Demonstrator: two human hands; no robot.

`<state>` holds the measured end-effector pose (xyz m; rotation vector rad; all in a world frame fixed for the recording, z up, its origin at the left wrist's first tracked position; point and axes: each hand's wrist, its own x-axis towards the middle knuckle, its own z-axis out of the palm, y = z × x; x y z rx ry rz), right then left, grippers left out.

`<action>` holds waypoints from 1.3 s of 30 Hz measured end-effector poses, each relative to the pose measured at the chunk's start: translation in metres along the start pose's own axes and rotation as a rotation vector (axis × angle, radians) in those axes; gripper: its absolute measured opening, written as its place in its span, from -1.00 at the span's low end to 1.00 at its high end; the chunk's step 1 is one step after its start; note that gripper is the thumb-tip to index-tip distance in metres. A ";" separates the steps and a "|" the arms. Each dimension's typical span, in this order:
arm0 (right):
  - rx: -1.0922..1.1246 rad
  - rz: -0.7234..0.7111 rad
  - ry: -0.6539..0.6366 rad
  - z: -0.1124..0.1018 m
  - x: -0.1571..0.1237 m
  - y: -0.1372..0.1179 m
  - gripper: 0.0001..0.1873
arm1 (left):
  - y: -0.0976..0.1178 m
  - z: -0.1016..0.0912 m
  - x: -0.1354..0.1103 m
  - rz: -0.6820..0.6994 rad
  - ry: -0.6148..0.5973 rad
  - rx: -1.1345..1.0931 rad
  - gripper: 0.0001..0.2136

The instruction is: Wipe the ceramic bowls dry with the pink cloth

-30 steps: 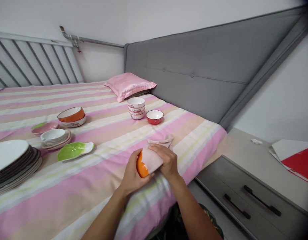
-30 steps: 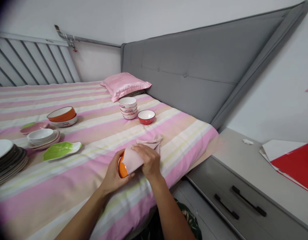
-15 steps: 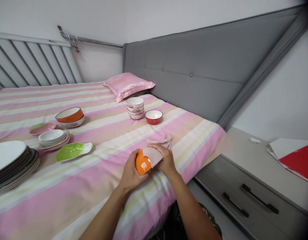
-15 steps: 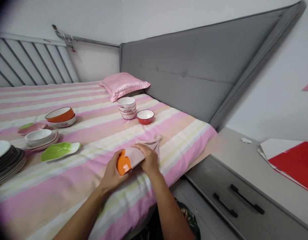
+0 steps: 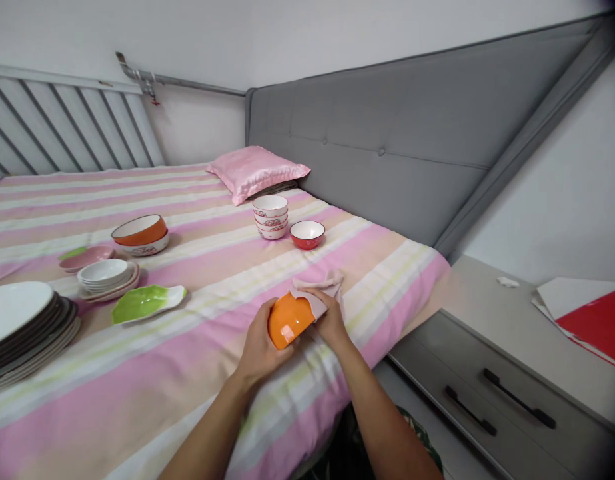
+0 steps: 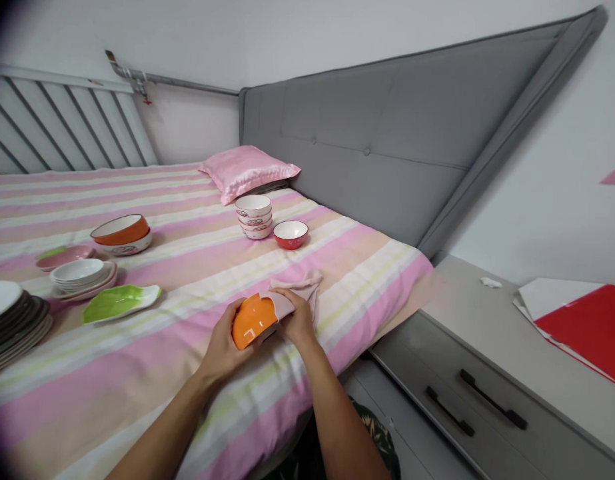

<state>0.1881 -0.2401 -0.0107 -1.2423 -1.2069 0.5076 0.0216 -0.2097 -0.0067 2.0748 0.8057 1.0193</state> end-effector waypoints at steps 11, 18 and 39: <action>-0.431 -0.453 0.073 -0.003 -0.010 -0.024 -0.63 | 0.009 0.001 -0.001 0.093 0.002 -0.053 -0.26; -0.372 -0.378 -0.020 -0.004 -0.008 -0.026 -0.60 | 0.005 0.001 0.000 0.029 -0.014 -0.005 -0.36; 0.070 -0.013 -0.038 0.002 0.006 0.004 -0.65 | 0.003 0.000 0.000 0.026 0.022 0.055 -0.41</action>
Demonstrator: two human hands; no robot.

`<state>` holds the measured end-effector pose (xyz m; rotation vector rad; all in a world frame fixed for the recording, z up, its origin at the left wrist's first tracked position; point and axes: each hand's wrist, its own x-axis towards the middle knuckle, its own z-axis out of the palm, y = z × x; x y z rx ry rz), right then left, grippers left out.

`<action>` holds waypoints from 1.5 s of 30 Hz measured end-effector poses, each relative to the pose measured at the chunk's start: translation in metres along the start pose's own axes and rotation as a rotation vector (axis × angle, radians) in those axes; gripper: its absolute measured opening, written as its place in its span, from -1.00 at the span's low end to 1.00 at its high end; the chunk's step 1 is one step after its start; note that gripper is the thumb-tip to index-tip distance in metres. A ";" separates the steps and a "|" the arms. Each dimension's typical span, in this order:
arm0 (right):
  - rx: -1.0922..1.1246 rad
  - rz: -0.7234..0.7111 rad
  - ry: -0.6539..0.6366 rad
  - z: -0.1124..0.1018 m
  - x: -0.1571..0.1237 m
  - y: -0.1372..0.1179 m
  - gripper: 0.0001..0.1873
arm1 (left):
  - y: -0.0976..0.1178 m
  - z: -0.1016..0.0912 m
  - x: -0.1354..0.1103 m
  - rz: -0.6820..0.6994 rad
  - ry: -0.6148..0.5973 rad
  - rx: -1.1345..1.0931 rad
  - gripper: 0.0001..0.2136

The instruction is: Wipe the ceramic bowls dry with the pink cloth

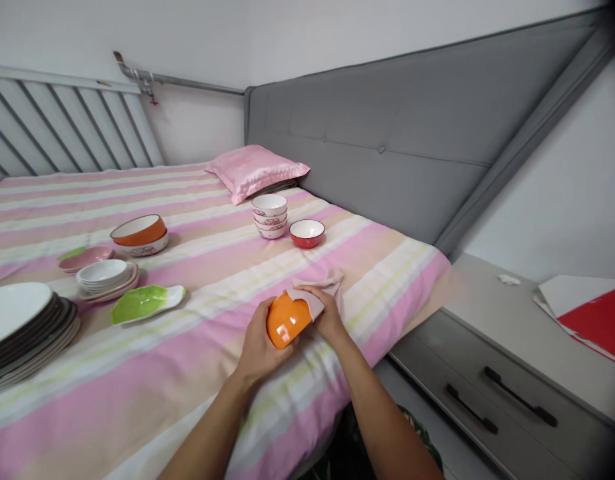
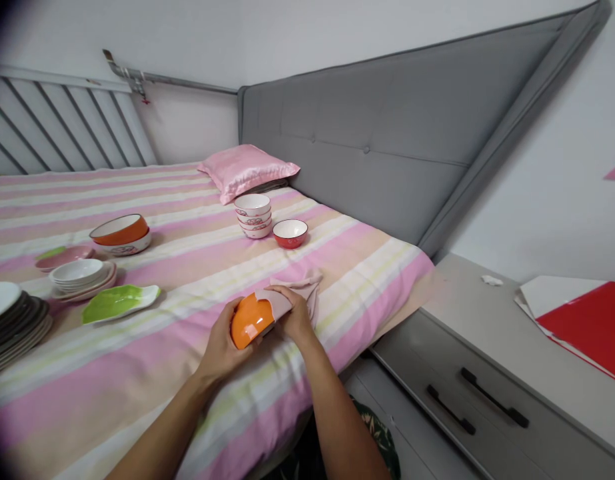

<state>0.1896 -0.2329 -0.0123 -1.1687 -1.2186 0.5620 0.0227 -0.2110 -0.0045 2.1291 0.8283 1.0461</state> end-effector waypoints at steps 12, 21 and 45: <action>-0.196 -0.194 0.090 -0.002 -0.012 -0.015 -0.64 | 0.007 -0.002 -0.002 0.070 -0.026 -0.098 -0.33; -0.509 -0.359 -0.019 -0.001 -0.014 -0.035 -0.61 | 0.009 0.000 0.000 0.049 -0.035 -0.100 -0.38; -0.062 0.039 0.040 0.000 0.000 0.003 -0.64 | 0.004 -0.001 0.000 0.038 -0.016 -0.024 -0.37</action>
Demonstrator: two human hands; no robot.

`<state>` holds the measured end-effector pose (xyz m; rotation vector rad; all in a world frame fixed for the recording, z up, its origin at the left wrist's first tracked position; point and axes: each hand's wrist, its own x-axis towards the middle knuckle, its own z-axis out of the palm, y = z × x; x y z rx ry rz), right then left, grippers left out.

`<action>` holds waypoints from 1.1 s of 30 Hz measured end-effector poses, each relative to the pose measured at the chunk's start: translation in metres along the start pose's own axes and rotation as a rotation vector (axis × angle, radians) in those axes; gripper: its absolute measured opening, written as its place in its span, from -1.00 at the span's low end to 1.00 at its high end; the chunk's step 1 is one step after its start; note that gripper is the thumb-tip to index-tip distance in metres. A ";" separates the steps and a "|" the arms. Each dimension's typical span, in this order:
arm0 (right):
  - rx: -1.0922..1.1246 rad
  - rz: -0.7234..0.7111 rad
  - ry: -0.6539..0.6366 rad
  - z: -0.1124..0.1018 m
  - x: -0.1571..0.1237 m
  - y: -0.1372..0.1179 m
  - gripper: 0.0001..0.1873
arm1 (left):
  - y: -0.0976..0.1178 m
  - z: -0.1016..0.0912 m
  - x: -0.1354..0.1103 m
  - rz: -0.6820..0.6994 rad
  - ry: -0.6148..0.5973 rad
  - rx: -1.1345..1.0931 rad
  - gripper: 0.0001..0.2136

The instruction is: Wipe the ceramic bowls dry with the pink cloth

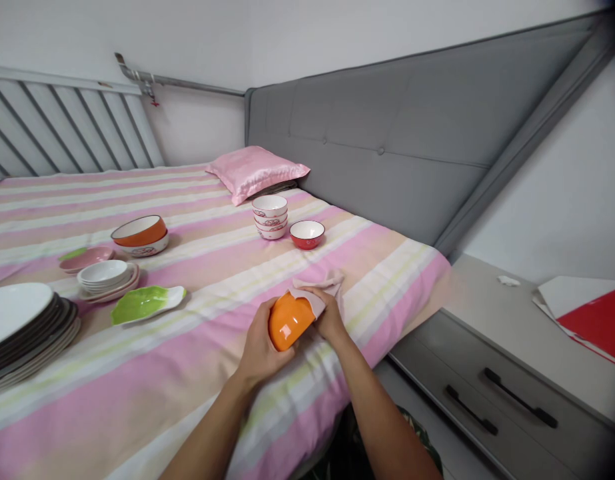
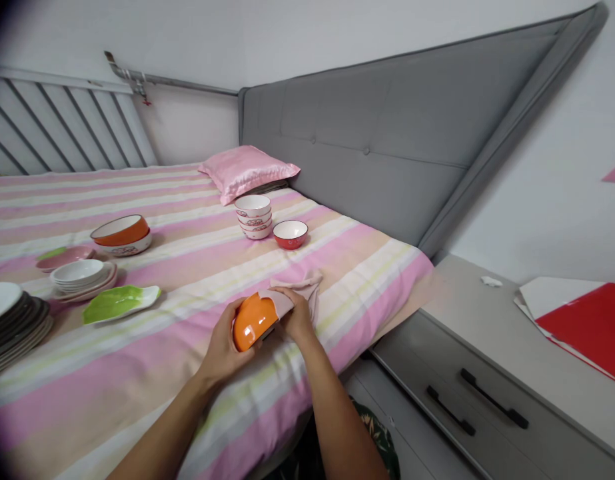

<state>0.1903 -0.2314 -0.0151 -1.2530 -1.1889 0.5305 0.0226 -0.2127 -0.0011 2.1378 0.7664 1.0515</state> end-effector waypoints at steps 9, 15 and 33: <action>-0.138 -0.113 0.053 -0.004 -0.008 -0.020 -0.62 | 0.003 -0.001 -0.002 0.046 0.005 -0.068 -0.33; -0.520 -0.381 0.026 -0.005 -0.013 -0.043 -0.64 | 0.001 0.004 -0.002 0.015 0.023 -0.089 -0.33; -0.691 -0.487 -0.225 -0.019 -0.015 -0.076 -0.31 | 0.001 0.005 -0.002 -0.002 0.032 -0.116 -0.33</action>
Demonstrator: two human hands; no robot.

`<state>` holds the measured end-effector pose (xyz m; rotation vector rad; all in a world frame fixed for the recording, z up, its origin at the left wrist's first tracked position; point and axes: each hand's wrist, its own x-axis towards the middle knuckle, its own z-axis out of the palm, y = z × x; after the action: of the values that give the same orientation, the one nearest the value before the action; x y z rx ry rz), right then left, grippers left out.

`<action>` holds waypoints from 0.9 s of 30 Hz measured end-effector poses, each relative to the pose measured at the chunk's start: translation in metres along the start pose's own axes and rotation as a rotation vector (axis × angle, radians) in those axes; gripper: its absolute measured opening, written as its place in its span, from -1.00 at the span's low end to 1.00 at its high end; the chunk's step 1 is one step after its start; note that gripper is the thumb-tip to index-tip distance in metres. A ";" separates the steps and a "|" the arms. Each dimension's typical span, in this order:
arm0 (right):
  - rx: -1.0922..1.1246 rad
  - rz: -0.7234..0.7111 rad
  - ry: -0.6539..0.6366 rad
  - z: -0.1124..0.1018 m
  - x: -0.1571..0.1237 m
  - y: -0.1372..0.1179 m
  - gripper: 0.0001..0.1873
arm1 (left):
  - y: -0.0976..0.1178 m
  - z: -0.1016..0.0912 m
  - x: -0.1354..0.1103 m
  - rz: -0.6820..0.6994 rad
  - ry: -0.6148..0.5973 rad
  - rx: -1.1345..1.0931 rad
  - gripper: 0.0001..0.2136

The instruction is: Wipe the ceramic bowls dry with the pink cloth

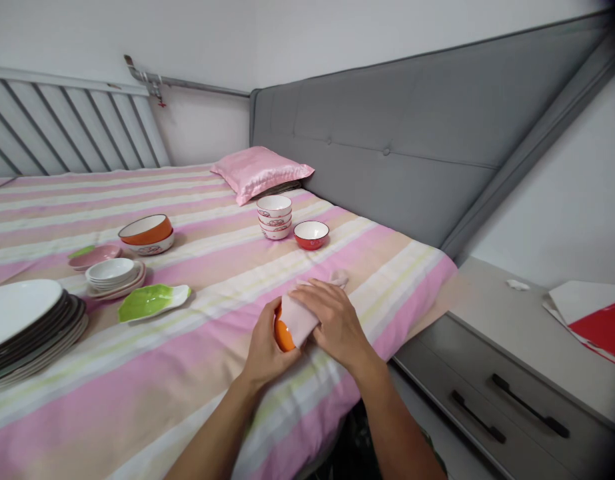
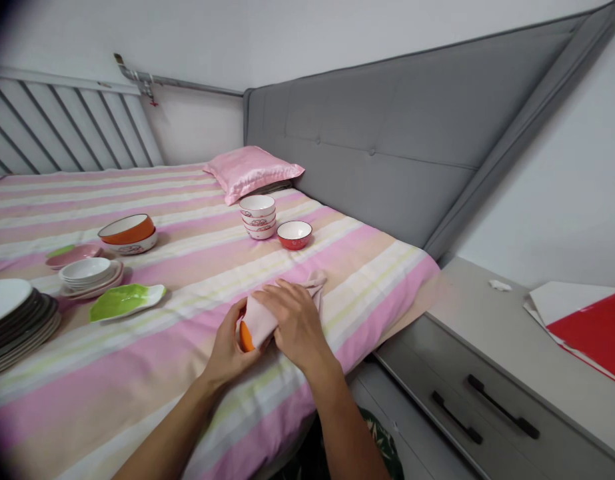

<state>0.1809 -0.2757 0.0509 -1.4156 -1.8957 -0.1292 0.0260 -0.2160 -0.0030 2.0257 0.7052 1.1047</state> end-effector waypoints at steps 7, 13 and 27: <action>0.070 -0.031 0.046 0.022 0.000 0.001 -0.57 | 0.002 -0.001 -0.001 0.019 0.002 0.051 -0.28; 0.134 -0.002 0.132 0.030 0.001 0.010 -0.68 | 0.003 0.000 0.001 -0.036 0.023 0.028 -0.30; 0.336 0.080 0.171 0.031 0.000 0.021 -0.67 | 0.003 0.000 0.000 -0.049 0.035 0.071 -0.34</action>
<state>0.1835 -0.2521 0.0221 -1.2083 -1.6303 0.1001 0.0262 -0.2175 -0.0003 2.0413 0.8185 1.1032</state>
